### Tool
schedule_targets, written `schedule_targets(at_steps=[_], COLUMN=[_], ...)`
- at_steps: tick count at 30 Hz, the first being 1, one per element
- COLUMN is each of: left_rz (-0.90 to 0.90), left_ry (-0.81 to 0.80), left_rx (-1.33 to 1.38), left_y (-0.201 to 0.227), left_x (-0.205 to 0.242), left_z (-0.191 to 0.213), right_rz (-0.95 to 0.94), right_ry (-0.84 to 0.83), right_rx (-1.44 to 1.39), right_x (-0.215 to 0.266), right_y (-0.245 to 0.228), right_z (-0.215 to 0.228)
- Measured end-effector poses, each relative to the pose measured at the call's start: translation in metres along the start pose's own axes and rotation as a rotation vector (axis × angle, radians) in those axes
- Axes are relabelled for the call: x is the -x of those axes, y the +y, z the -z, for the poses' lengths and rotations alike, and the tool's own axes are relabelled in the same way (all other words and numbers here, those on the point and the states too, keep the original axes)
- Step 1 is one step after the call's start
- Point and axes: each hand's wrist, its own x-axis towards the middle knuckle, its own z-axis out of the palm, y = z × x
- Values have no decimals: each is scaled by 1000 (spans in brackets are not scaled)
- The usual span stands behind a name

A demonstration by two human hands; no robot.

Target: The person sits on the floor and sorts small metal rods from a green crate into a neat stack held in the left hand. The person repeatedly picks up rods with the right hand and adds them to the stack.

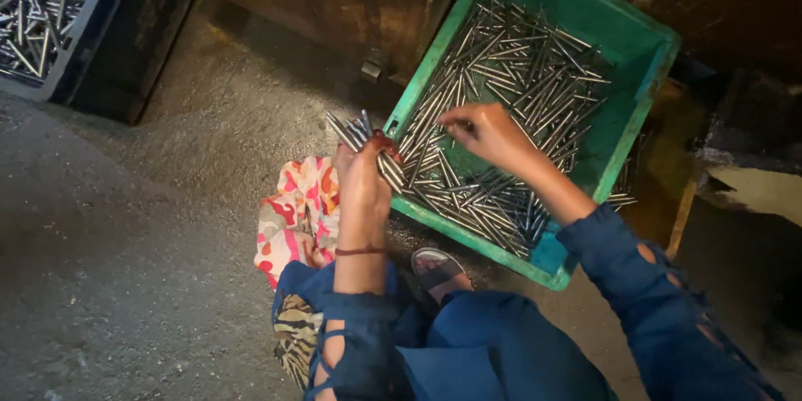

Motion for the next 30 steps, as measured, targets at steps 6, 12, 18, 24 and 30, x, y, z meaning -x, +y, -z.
schedule_targets(at_steps=[6,12,18,24,30], left_rz=[-81,85,206,410,357], left_ry=[-17,-141,-366,-328,-385], left_rx=[-62,-214,-193,-200,-204], left_y=[3,-4,-10,2,-6], left_x=[1,1,20,28,28], left_z=[1,1,-15,-17,-18], right_rz=[86,-32,-45,68,154], right_ry=[-152,-4,-168,-214,-41], right_rx=[249,-609,-1200,-1289,-825], right_x=[0,-38,-55,-36,-30], right_y=[-1,-7,-24,-22,-35], right_z=[-21,-19,-20,-22,-9])
